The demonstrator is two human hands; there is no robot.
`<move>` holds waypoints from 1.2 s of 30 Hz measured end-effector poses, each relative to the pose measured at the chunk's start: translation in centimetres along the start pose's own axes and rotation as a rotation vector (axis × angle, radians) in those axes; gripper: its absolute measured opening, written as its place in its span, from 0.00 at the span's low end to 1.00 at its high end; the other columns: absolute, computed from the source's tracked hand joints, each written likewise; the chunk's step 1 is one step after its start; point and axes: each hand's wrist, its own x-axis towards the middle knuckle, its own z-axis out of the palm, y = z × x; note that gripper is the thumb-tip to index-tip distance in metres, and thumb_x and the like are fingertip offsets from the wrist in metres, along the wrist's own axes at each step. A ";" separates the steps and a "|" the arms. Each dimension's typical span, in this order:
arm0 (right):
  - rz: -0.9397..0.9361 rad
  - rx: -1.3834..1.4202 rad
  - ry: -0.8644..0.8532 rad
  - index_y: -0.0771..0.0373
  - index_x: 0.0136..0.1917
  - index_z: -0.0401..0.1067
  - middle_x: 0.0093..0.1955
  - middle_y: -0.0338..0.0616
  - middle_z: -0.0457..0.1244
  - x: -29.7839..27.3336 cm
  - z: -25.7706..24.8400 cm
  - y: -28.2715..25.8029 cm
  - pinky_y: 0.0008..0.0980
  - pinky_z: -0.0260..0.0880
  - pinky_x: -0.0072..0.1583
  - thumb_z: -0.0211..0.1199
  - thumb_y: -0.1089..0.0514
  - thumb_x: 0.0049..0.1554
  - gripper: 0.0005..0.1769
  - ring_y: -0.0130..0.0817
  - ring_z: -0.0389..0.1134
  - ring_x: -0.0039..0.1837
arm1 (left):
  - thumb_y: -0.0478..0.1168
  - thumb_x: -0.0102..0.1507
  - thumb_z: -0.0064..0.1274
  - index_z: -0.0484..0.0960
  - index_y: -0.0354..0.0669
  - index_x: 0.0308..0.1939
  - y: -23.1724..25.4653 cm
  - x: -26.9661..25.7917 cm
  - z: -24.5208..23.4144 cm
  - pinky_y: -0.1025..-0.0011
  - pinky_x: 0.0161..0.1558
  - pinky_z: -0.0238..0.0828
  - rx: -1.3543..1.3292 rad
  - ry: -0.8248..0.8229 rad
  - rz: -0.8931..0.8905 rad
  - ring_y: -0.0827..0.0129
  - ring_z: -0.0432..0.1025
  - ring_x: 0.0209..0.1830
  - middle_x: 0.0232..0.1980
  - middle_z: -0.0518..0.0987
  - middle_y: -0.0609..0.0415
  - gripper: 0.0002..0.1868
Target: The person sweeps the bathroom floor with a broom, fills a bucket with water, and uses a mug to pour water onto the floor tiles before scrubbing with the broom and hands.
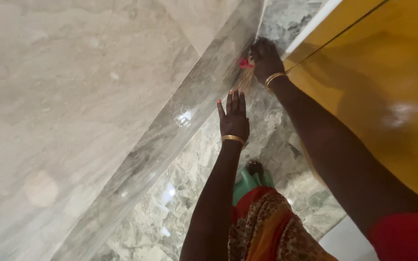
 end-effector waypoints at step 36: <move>-0.371 0.167 -1.153 0.59 0.48 0.85 0.43 0.47 0.75 -1.4 -16.3 -11.9 0.42 0.75 0.49 0.71 0.43 0.44 0.23 0.41 0.77 0.44 | 0.59 0.55 0.64 0.48 0.47 0.81 -4.2 -9.0 2.8 0.42 0.78 0.29 -0.260 -0.045 -0.327 0.57 0.38 0.85 0.84 0.45 0.51 0.58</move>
